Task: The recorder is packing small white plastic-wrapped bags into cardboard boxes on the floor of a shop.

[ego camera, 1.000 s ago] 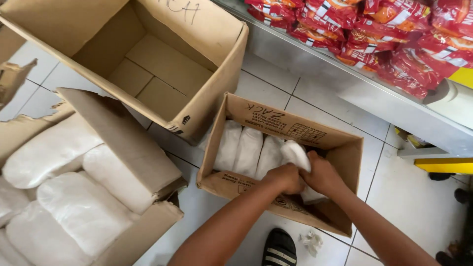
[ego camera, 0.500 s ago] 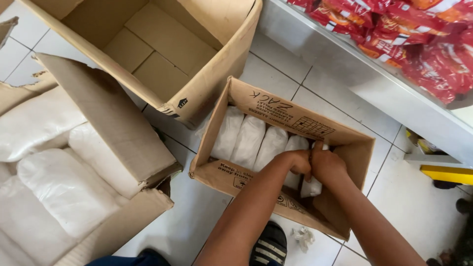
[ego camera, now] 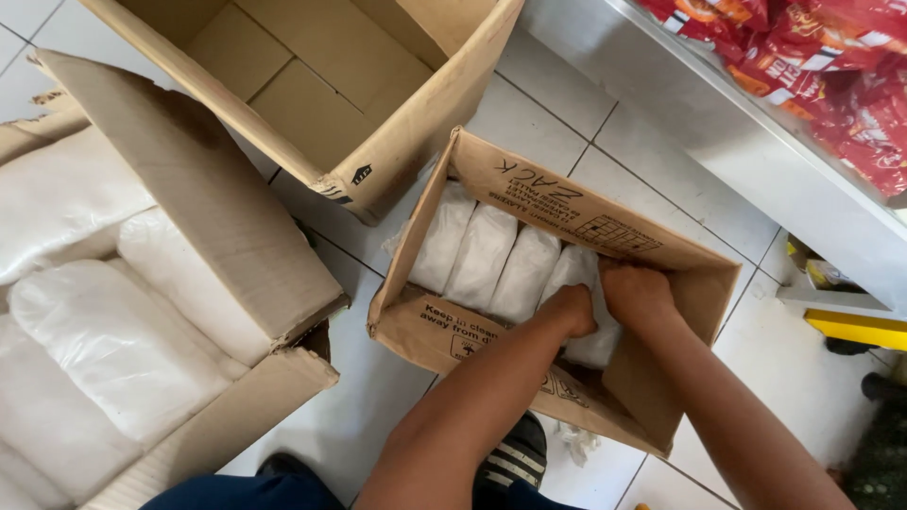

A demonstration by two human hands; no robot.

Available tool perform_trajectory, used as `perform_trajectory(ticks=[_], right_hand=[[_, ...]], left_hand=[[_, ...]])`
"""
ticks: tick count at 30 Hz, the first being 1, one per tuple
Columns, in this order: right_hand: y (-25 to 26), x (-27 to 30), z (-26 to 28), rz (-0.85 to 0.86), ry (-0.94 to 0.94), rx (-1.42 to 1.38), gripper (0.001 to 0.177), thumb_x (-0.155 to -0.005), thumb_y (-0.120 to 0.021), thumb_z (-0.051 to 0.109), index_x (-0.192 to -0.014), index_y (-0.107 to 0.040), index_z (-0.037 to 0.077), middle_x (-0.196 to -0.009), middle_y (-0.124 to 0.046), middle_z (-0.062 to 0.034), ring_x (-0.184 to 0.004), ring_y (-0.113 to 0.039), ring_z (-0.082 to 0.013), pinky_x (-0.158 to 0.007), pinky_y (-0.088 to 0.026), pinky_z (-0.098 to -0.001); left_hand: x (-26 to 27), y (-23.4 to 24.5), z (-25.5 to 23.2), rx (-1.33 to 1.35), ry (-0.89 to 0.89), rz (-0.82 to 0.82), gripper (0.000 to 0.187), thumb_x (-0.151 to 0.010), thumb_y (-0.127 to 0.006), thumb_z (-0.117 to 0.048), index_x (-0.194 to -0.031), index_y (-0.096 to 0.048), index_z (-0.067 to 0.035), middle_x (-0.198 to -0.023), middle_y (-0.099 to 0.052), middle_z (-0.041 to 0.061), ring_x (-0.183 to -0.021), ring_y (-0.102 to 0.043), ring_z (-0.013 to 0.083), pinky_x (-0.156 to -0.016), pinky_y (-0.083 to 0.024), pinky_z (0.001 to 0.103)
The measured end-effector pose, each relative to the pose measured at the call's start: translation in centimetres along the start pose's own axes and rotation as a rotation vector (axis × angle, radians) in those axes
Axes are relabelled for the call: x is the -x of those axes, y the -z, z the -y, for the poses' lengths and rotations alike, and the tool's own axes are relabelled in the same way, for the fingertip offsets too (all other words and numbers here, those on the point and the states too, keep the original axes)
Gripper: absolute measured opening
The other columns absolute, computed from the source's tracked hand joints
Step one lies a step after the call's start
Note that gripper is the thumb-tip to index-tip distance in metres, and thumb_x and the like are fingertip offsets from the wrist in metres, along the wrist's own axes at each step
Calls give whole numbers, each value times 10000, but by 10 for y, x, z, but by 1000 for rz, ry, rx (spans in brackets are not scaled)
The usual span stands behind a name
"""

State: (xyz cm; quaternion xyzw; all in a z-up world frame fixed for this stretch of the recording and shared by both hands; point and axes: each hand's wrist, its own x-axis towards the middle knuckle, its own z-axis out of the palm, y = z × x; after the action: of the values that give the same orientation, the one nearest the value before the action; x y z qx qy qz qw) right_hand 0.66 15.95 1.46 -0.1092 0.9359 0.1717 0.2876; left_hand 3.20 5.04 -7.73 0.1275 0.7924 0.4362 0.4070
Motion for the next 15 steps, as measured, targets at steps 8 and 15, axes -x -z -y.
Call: perform_trajectory(ticks=[8, 15], right_hand=[[-34, -23, 14, -82, 251, 42, 334, -825, -621, 135, -1147, -681, 65, -1343, -614, -184, -1279, -517, -372, -1052, -376, -505], [5, -11, 56, 250, 72, 357, 318, -937, -639, 224, -1214, -743, 106, -1364, -630, -156, -1309, -551, -331, -1140, -334, -525]], left_hand=[[-33, -63, 29, -204, 103, 347, 471, -785, -757, -241, -1174, -753, 26, -1232, -712, 232, -1112, -717, 335, -920, -576, 425], [-32, -77, 42, -211, -3, 368, 534, -807, -728, -326, -1232, -718, -3, -1304, -671, 226, -1184, -671, 334, -981, -534, 416]])
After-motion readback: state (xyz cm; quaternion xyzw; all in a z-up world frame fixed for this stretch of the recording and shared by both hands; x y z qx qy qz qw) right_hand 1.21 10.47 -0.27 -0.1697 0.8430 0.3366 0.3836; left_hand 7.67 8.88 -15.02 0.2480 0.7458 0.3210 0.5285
